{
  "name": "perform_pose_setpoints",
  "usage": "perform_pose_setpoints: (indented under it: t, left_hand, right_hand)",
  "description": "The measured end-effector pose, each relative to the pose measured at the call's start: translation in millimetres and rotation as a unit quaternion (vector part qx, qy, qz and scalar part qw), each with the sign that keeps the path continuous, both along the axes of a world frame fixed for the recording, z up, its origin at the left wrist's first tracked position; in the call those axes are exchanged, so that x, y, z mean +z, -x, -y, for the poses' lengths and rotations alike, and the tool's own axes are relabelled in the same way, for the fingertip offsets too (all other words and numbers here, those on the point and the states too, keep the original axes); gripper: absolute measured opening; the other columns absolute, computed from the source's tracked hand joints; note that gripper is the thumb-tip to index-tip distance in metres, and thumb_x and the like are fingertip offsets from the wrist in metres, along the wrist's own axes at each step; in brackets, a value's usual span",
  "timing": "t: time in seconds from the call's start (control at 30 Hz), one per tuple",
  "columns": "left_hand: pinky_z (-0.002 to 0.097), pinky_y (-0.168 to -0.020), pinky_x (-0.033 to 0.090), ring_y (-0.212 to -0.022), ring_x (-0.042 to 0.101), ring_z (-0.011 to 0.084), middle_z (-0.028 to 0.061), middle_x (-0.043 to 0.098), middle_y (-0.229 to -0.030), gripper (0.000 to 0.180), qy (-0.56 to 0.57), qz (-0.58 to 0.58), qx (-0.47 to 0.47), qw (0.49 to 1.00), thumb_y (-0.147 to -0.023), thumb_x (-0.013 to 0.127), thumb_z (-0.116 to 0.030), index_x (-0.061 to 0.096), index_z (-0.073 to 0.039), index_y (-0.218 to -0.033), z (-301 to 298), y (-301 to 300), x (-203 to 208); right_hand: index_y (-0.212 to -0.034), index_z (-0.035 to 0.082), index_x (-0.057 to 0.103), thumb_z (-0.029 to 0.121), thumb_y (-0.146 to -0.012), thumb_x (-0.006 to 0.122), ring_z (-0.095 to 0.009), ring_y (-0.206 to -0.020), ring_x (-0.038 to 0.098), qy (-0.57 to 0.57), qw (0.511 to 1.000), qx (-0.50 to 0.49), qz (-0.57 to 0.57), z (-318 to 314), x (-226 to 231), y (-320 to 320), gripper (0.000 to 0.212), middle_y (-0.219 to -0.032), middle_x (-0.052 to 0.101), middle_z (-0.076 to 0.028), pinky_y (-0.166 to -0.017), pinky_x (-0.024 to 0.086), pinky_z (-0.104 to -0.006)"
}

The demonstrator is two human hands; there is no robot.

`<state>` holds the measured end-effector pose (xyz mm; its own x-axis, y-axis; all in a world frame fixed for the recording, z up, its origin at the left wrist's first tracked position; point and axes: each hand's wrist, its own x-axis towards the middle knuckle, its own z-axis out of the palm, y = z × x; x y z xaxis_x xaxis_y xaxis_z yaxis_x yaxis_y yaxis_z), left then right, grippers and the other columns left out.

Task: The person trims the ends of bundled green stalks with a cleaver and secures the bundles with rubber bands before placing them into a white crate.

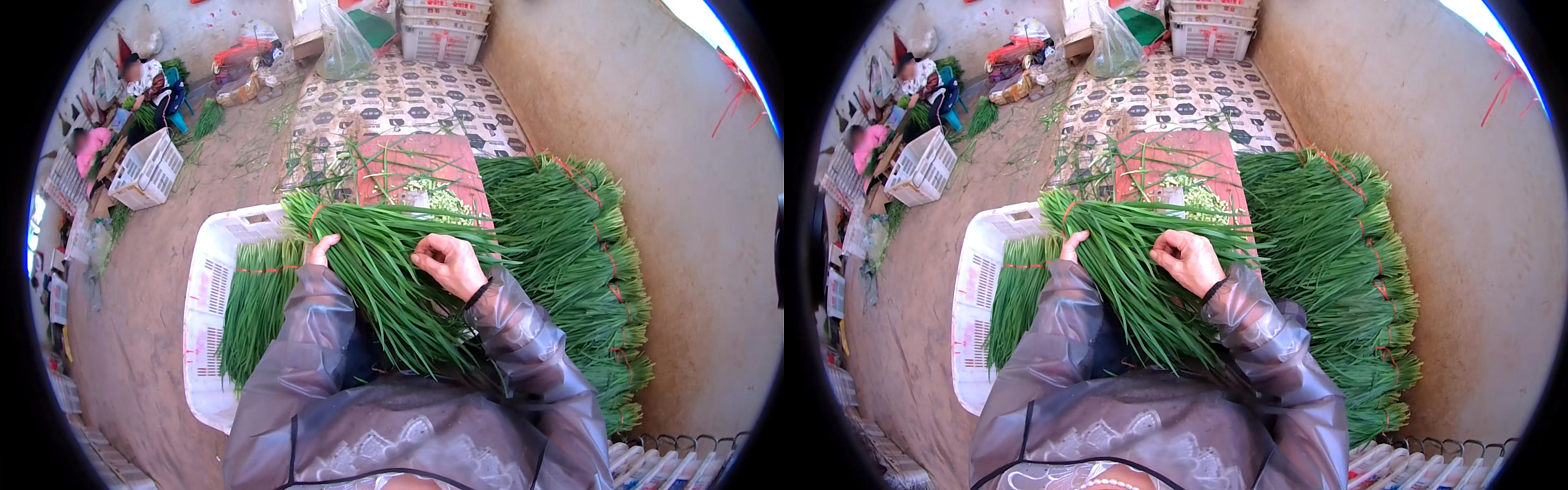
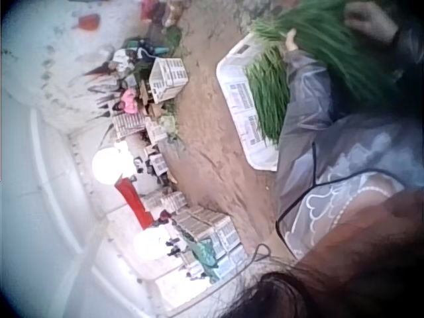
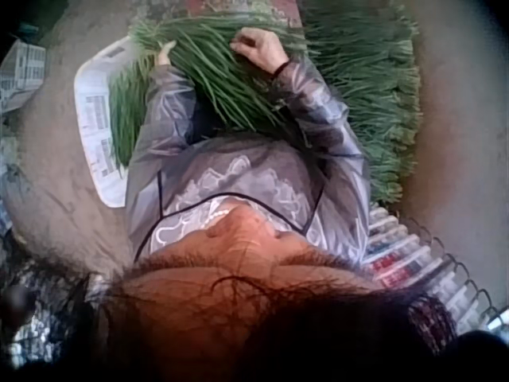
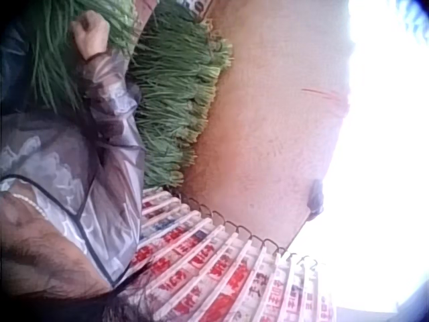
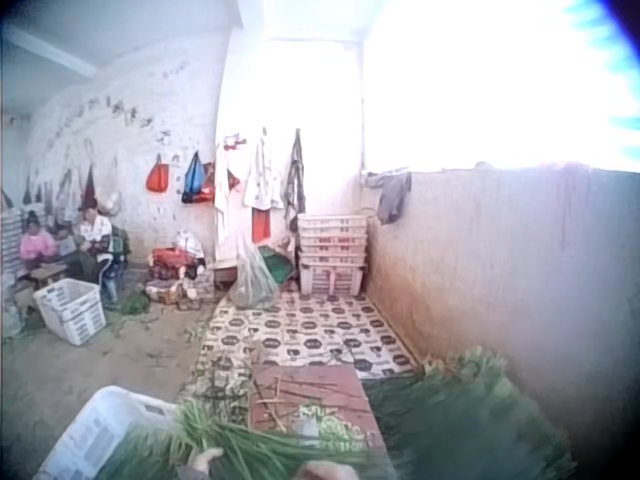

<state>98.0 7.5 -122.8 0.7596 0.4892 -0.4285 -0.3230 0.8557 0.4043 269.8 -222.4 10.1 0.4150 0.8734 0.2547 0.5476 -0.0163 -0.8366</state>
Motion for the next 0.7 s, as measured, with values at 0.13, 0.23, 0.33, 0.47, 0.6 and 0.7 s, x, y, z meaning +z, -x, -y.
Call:
perform_pose_setpoints:
  t: [0.13, 0.23, 0.33, 0.47, 0.6, 0.7]
  left_hand:
    - [0.0524, -0.091, 0.055, -0.100, 0.068, 0.0351, 0.0153, 0.069, -0.115, 0.041, -0.017, 0.024, -0.002, 1.000, -0.086, 0.060, -0.016, 0.060, -0.004, -0.125, -1, 0, -6]
    - [0.0525, -0.097, 0.052, -0.105, 0.066, 0.0356, 0.0160, 0.067, -0.119, 0.045, -0.022, 0.054, -0.004, 0.998, -0.085, 0.060, -0.017, 0.058, -0.004, -0.128, 9, -2, 6]
    - [0.0523, -0.099, 0.050, -0.107, 0.066, 0.0358, 0.0164, 0.067, -0.121, 0.047, -0.023, 0.071, 0.000, 0.997, -0.086, 0.060, -0.019, 0.057, -0.004, -0.130, 14, -3, 17]
    - [0.0523, -0.099, 0.050, -0.107, 0.065, 0.0357, 0.0163, 0.066, -0.122, 0.048, -0.021, 0.069, 0.012, 0.997, -0.086, 0.060, -0.020, 0.057, -0.004, -0.131, 18, -5, 24]
    - [0.0513, -0.098, 0.051, -0.106, 0.066, 0.0341, 0.0152, 0.066, -0.122, 0.043, -0.022, 0.090, 0.010, 0.996, -0.090, 0.062, -0.020, 0.058, -0.004, -0.129, 25, -6, 36]
    - [0.0512, -0.096, 0.053, -0.106, 0.066, 0.0329, 0.0140, 0.066, -0.122, 0.043, -0.074, 0.079, 0.048, 0.993, -0.091, 0.064, -0.016, 0.055, -0.007, -0.132, 33, -8, 45]
  right_hand:
    - [-0.092, 0.005, 0.064, 0.017, -0.092, 0.070, -0.005, -0.057, 0.054, 0.060, 0.971, 0.030, -0.231, -5, 15, 8, 0.013, -0.067, 0.057, 0.003, -0.049, 0.043, -0.0216]
    - [-0.095, 0.004, 0.061, 0.016, -0.096, 0.065, -0.007, -0.058, 0.059, -0.027, 0.942, 0.070, -0.326, -10, 16, 8, 0.013, -0.076, 0.063, -0.001, -0.049, 0.047, -0.0212]
    - [-0.099, 0.002, 0.061, 0.015, -0.097, 0.062, -0.011, -0.069, 0.065, -0.073, 0.926, 0.089, -0.361, -8, 19, 4, 0.013, -0.090, 0.066, -0.005, -0.054, 0.052, -0.0235]
    - [-0.102, 0.002, 0.061, 0.015, -0.097, 0.063, -0.015, -0.079, 0.067, -0.086, 0.930, 0.084, -0.348, -11, 19, 4, 0.014, -0.106, 0.067, -0.009, -0.058, 0.055, -0.0260]
    - [-0.102, 0.001, 0.061, 0.014, -0.097, 0.063, -0.014, -0.076, 0.067, -0.086, 0.929, 0.065, -0.355, -15, 23, 6, 0.014, -0.106, 0.068, -0.009, -0.058, 0.055, -0.0260]
    - [-0.101, 0.001, 0.061, 0.013, -0.097, 0.063, -0.014, -0.073, 0.066, -0.075, 0.943, 0.056, -0.319, -17, 27, 7, 0.013, -0.102, 0.069, -0.009, -0.056, 0.055, -0.0254]
